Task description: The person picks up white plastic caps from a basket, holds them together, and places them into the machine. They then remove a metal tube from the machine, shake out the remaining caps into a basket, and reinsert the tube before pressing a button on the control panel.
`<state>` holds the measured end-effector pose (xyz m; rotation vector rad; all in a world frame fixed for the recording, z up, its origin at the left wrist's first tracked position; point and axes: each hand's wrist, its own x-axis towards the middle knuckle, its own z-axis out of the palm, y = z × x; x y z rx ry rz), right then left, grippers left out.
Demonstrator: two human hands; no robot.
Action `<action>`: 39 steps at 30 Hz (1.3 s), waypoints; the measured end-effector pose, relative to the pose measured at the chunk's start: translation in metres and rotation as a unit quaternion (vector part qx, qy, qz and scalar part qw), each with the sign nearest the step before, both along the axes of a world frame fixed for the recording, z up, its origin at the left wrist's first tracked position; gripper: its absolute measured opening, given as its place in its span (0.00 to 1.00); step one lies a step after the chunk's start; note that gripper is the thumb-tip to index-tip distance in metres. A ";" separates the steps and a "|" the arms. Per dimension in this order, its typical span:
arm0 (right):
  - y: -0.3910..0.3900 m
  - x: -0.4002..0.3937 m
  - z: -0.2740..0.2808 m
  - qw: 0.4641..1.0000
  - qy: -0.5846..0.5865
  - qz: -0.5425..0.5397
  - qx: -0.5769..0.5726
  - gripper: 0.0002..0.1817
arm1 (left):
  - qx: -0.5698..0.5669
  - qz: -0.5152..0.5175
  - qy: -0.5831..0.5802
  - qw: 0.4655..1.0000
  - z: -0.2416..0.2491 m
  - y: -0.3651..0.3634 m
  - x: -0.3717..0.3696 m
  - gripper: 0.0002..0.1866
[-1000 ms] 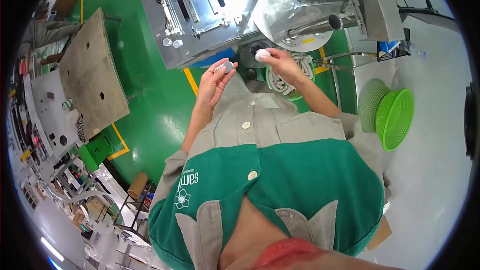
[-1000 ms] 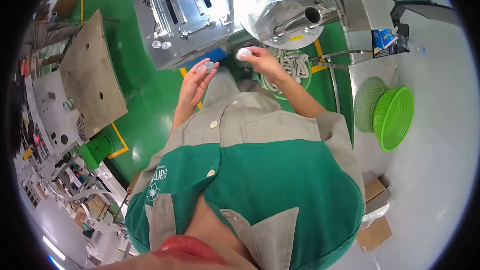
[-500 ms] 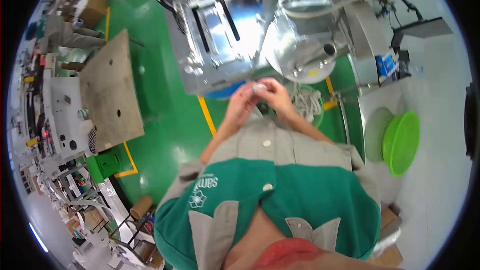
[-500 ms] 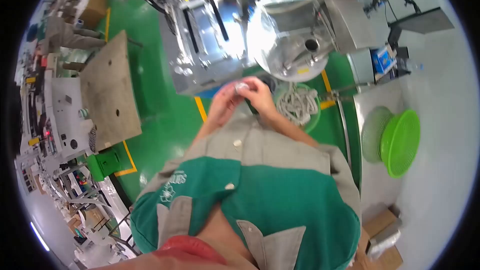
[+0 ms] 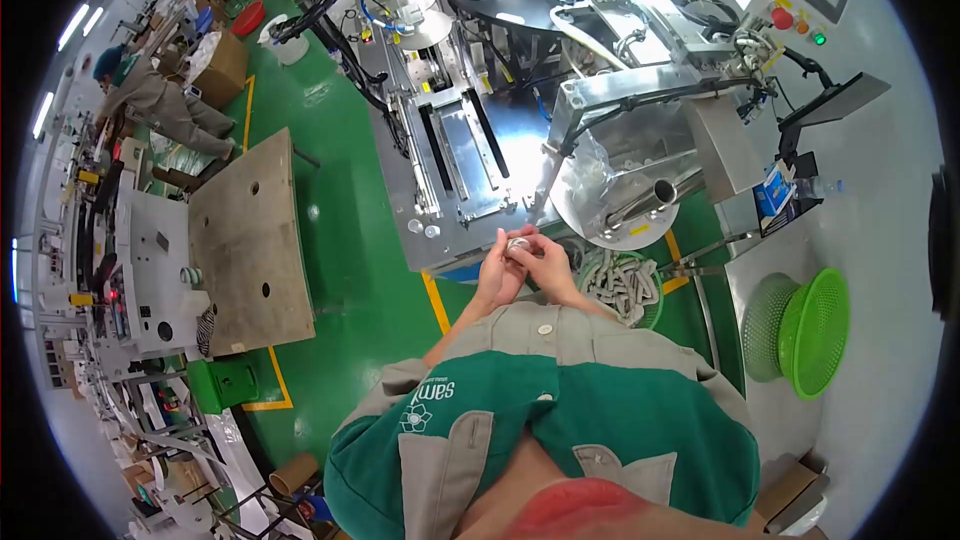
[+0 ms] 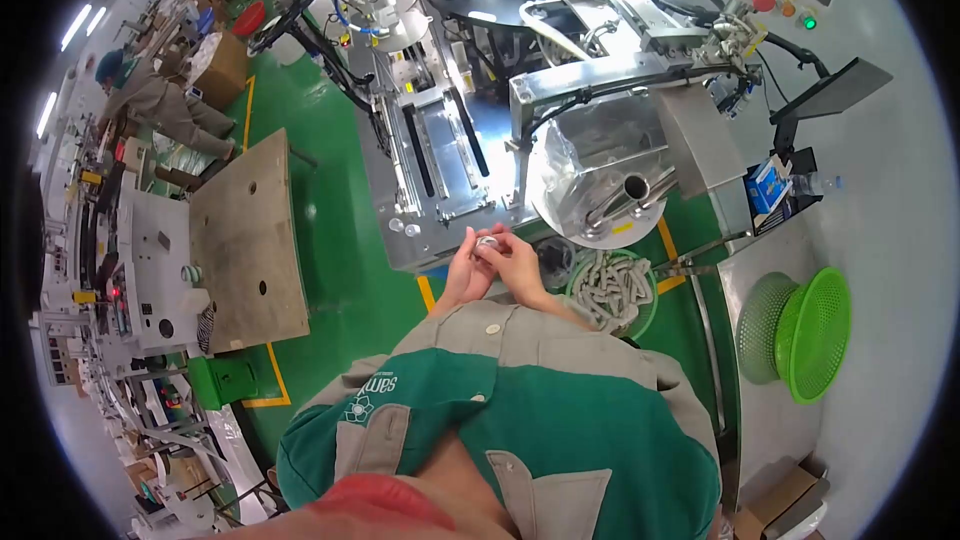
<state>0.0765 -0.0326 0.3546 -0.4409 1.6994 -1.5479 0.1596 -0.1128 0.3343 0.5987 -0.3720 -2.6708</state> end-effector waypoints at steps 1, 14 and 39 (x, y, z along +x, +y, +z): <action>-0.005 0.000 -0.006 1.000 0.031 0.003 0.001 0.17 | 0.008 -0.006 0.002 1.000 0.000 -0.007 -0.003 0.25; -0.065 -0.031 0.055 0.978 0.207 -0.025 0.026 0.16 | -0.033 0.004 -0.057 0.998 0.038 -0.069 -0.050 0.22; -0.084 -0.036 0.036 0.940 0.279 0.198 0.001 0.23 | 0.057 0.001 -0.119 0.991 -0.012 -0.099 0.003 0.18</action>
